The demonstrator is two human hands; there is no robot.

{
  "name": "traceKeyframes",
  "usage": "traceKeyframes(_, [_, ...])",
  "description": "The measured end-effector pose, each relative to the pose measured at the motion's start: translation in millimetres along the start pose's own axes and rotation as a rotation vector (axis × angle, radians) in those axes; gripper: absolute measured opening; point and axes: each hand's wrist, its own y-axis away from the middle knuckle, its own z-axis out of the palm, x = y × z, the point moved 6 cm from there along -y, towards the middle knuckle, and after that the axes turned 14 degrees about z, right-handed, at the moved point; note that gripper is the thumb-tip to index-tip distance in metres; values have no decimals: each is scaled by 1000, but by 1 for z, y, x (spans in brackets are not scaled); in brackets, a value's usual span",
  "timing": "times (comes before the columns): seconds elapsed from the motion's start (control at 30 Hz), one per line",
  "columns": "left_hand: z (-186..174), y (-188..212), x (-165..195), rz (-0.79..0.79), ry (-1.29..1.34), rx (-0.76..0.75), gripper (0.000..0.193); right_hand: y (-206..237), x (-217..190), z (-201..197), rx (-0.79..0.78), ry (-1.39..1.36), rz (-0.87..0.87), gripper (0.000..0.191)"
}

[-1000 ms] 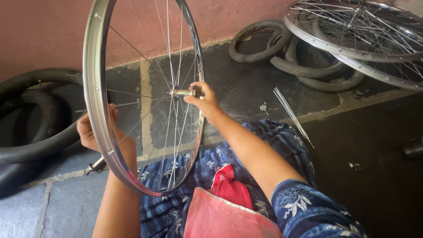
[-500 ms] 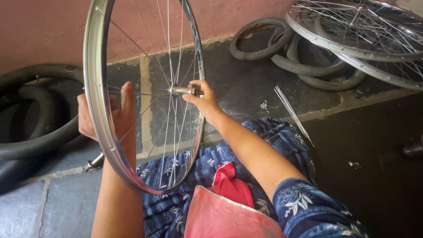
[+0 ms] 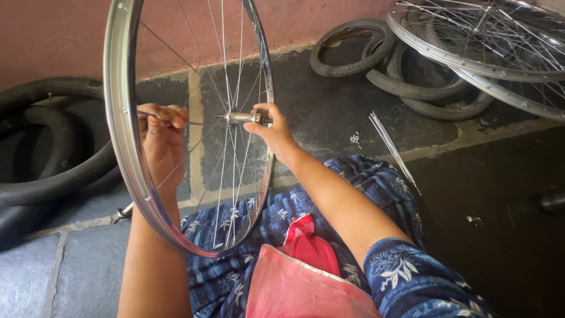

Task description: The person sits on the floor and installs spokes into a bicycle wheel rim and hub. They repeatedly pick up a spoke, insert it into the hub, and thread it through the rim, then rotate the wheel to continue the process.

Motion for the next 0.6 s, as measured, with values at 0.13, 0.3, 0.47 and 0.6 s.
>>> traceKeyframes(0.13, [3, 3, -11, -103, 297, 18, 11, -3, 2, 1, -13, -14, 18, 55])
traceKeyframes(0.3, [10, -3, -15, -132, 429, -58, 19, -4, -1, 1, -22, -16, 2, 55])
traceKeyframes(0.47, [-17, 21, -25, -29, 274, 162, 23, -3, -3, -1, 5, 43, 32, 55])
traceKeyframes(0.6, [-46, 76, -7, 77, -134, 208, 29, -3, 0, -2, 4, -20, 30, 56])
